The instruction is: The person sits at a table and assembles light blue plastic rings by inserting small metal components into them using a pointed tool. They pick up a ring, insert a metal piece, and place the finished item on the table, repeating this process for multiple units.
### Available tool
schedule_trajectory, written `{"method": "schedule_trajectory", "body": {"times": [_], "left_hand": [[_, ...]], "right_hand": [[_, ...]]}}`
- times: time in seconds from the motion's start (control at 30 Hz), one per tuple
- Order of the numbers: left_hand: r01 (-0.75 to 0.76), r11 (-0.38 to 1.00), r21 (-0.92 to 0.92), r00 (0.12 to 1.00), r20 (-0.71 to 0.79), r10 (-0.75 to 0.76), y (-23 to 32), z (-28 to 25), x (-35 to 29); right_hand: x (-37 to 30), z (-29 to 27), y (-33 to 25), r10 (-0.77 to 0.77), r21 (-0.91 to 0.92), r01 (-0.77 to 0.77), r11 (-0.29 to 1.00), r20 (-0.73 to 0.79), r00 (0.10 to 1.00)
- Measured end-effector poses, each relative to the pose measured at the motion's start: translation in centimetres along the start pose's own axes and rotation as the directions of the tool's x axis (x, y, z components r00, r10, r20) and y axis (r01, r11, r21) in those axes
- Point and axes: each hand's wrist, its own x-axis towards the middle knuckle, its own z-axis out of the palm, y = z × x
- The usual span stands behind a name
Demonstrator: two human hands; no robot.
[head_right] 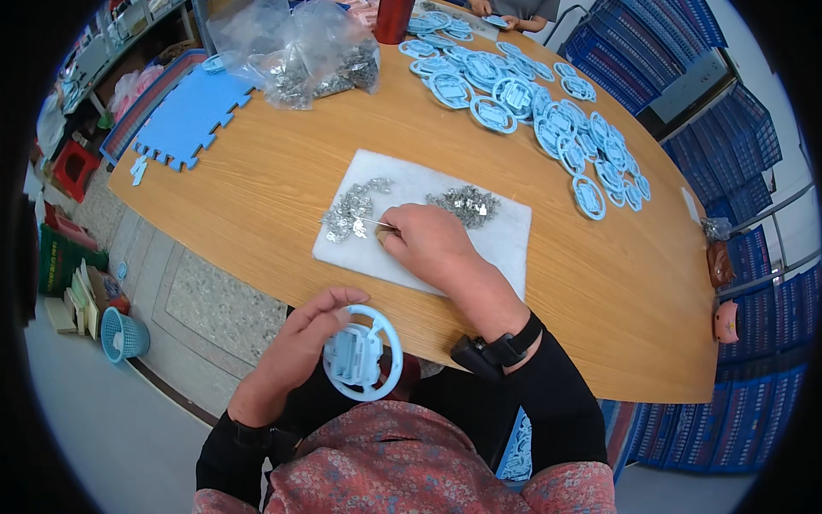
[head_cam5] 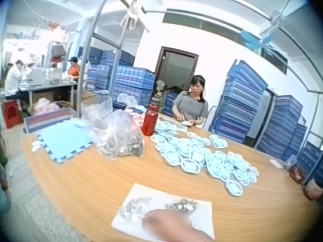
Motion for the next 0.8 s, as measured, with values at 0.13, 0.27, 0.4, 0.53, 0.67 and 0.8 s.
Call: {"method": "schedule_trajectory", "body": {"times": [0.13, 0.27, 0.4, 0.53, 0.67, 0.8], "left_hand": [[0.051, 0.994, 0.093, 0.991, -0.125, -0.039, 1.5, 1.0, 1.0], [-0.019, 0.998, 0.055, 0.995, -0.095, 0.024, 1.8, 1.8, 2.7], [0.015, 1.000, 0.022, 0.998, -0.063, -0.014, 1.9, 2.2, 3.0], [-0.040, 0.995, 0.091, 0.998, -0.053, 0.045, 1.4, 2.4, 3.3], [-0.135, 0.936, 0.326, 0.980, -0.094, 0.173, 1.0, 2.8, 3.0], [-0.272, 0.734, 0.622, 0.927, -0.037, 0.374, 0.1, 2.9, 2.9]], "right_hand": [[-1.5, -1.6, -1.3, 0.074, 0.283, -0.085, 0.955, 0.052, 0.996], [-3.9, -2.6, -2.9, 0.020, 0.402, -0.010, 0.916, -0.021, 1.000], [-5.7, -2.8, -2.2, -0.109, 0.331, 0.130, 0.934, -0.082, 0.991], [-6.8, -2.6, -1.6, -0.005, 0.526, 0.054, 0.849, -0.094, 0.996], [-7.3, -3.1, -2.7, 0.184, 0.572, -0.160, 0.805, 0.017, 0.983], [-7.8, -3.0, -3.4, 0.186, 0.484, -0.162, 0.860, -0.002, 0.983]]}}
